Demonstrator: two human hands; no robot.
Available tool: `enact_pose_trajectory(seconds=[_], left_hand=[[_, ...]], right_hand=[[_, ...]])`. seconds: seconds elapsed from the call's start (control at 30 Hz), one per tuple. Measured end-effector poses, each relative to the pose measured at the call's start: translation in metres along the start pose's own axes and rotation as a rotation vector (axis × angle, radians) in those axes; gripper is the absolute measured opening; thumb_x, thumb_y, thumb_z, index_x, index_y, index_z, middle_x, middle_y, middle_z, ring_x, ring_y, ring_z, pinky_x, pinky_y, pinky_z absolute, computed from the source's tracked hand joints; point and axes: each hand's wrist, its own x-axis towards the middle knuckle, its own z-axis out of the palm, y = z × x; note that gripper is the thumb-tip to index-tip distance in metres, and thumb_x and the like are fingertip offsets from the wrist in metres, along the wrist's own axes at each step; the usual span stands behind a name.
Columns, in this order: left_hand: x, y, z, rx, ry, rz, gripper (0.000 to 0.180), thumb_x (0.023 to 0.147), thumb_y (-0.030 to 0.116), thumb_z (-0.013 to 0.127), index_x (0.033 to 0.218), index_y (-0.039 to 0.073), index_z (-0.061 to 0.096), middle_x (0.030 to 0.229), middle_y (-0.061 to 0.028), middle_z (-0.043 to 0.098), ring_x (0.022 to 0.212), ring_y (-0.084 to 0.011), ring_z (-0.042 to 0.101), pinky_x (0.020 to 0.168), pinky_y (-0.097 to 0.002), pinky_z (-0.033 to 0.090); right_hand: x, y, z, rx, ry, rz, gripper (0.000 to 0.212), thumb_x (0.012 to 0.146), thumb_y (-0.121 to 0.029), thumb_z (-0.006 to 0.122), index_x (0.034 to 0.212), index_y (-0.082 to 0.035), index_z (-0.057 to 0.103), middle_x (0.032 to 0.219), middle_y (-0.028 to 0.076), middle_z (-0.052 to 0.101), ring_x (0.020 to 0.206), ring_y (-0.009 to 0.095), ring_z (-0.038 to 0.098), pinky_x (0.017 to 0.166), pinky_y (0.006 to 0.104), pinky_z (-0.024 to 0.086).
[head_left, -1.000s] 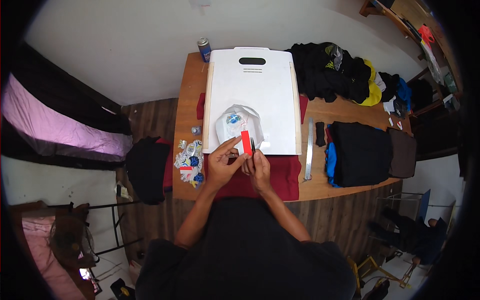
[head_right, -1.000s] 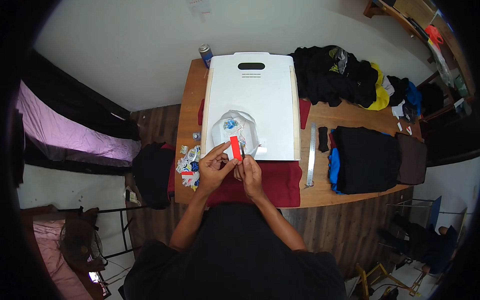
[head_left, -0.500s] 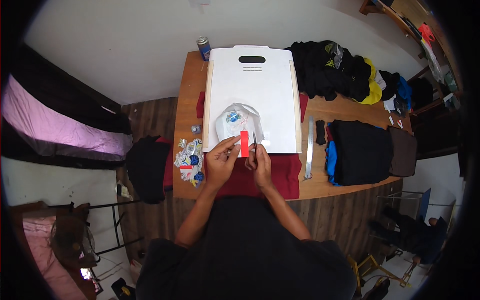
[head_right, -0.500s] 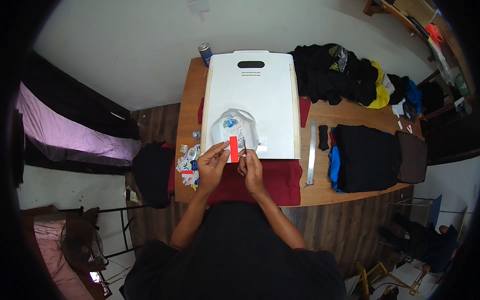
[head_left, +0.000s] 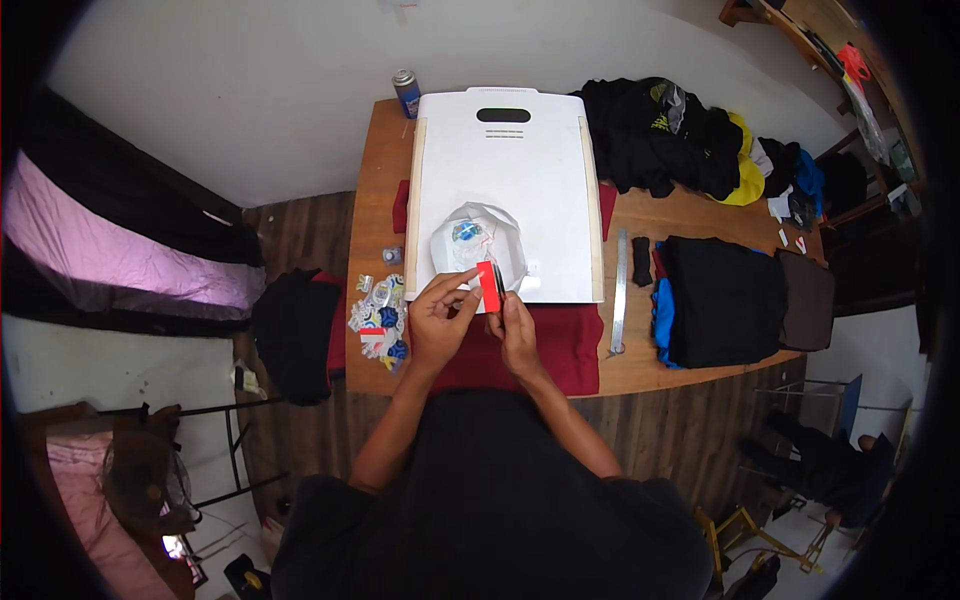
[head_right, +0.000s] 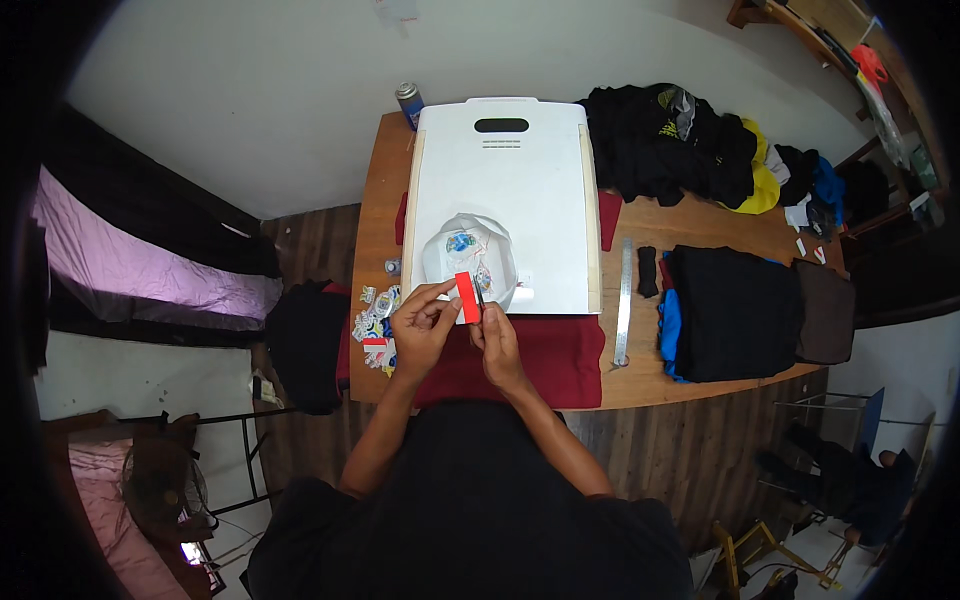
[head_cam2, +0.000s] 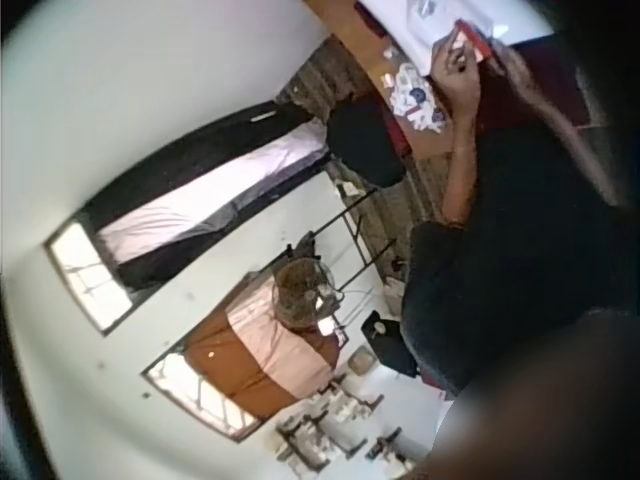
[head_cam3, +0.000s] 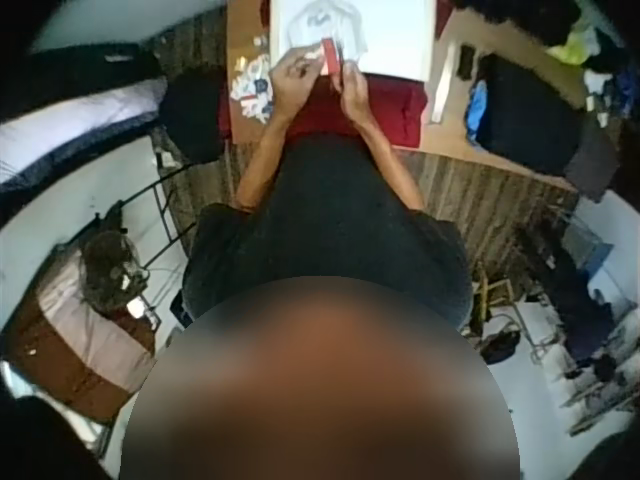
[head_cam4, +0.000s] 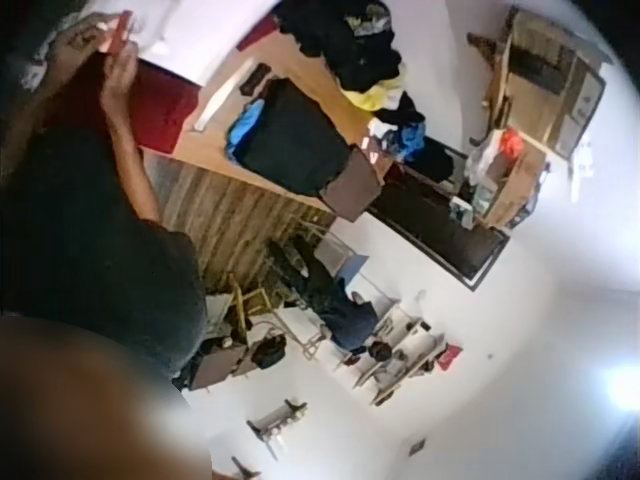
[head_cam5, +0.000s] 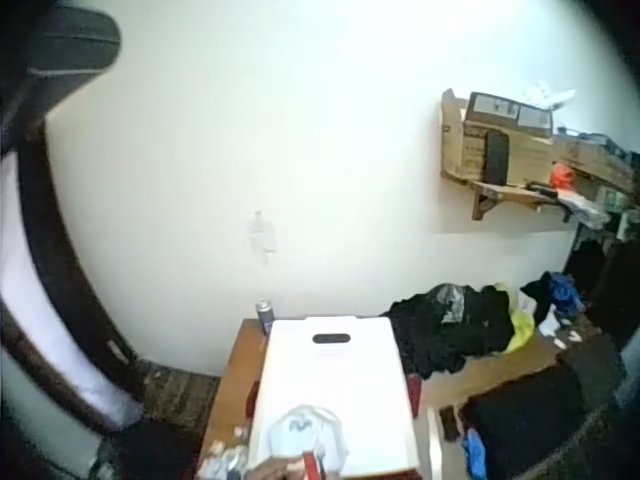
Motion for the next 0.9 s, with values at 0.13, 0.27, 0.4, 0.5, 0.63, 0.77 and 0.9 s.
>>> enact_pose_trajectory(seconds=[0.13, 0.27, 0.4, 0.5, 0.63, 0.77, 0.9], left_hand=[[0.0009, -0.0056, -0.0027, 0.075, -0.014, 0.053, 0.031, 0.087, -0.008, 0.068, 0.117, -0.007, 0.065, 0.100, -0.0060, 0.062, 0.084, -0.0060, 0.058, 0.073, -0.0179, 0.048], [0.0007, -0.0050, -0.0024, 0.049, 0.000, 0.025, 0.034, 0.085, -0.008, 0.069, 0.118, -0.007, 0.065, 0.098, -0.0058, 0.062, 0.081, -0.0061, 0.056, 0.073, -0.0183, 0.048], [0.0013, 0.0008, -0.0002, 0.053, -0.004, 0.039, 0.035, 0.084, -0.009, 0.070, 0.119, -0.007, 0.065, 0.105, -0.0080, 0.063, 0.082, -0.0066, 0.058, 0.075, -0.0185, 0.048], [0.0022, -0.0026, -0.0019, 0.052, -0.009, 0.065, 0.036, 0.084, -0.009, 0.070, 0.119, -0.007, 0.064, 0.109, -0.0096, 0.063, 0.084, -0.0067, 0.059, 0.075, -0.0186, 0.049], [0.0023, -0.0018, -0.0009, 0.048, -0.010, 0.035, 0.036, 0.084, -0.009, 0.070, 0.120, -0.007, 0.064, 0.110, -0.0098, 0.063, 0.084, -0.0068, 0.059, 0.076, -0.0188, 0.049], [0.0015, -0.0034, -0.0039, 0.069, -0.035, 0.032, 0.037, 0.085, -0.011, 0.068, 0.122, -0.007, 0.063, 0.114, -0.0121, 0.062, 0.087, -0.0080, 0.059, 0.077, -0.0202, 0.051], [0.0019, -0.0042, -0.0044, 0.076, -0.051, 0.060, 0.038, 0.085, -0.011, 0.068, 0.122, -0.007, 0.062, 0.114, -0.0123, 0.061, 0.088, -0.0082, 0.059, 0.077, -0.0197, 0.052]], right_hand=[[-0.0007, -0.0045, 0.0037, -0.025, 0.006, -0.003, 0.036, 0.109, -0.033, 0.029, 0.092, -0.007, 0.047, 0.069, -0.002, 0.038, 0.060, 0.006, 0.032, 0.054, 0.0227, 0.027], [-0.0017, -0.0019, 0.0020, -0.025, -0.005, -0.020, 0.036, 0.109, -0.033, 0.030, 0.091, -0.008, 0.047, 0.069, -0.002, 0.038, 0.059, 0.006, 0.031, 0.054, 0.0228, 0.026], [-0.0023, 0.0005, 0.0009, 0.012, 0.014, 0.000, 0.036, 0.109, -0.033, 0.030, 0.090, -0.008, 0.047, 0.070, -0.003, 0.038, 0.058, 0.006, 0.031, 0.053, 0.0228, 0.026], [-0.0023, -0.0026, 0.0030, 0.030, 0.008, -0.006, 0.036, 0.108, -0.033, 0.030, 0.090, -0.008, 0.047, 0.069, -0.003, 0.037, 0.058, 0.006, 0.031, 0.053, 0.0228, 0.026], [-0.0026, -0.0024, 0.0021, 0.024, 0.017, -0.015, 0.036, 0.108, -0.033, 0.030, 0.092, -0.007, 0.049, 0.069, -0.003, 0.037, 0.059, 0.006, 0.031, 0.053, 0.0228, 0.026], [-0.0019, -0.0046, 0.0032, 0.018, 0.017, -0.002, 0.036, 0.108, -0.032, 0.030, 0.094, -0.006, 0.051, 0.068, -0.003, 0.037, 0.059, 0.006, 0.031, 0.054, 0.0228, 0.026], [-0.0014, -0.0035, 0.0035, 0.022, 0.014, -0.009, 0.036, 0.108, -0.032, 0.030, 0.095, -0.006, 0.051, 0.068, -0.003, 0.037, 0.059, 0.006, 0.030, 0.054, 0.0227, 0.026]])
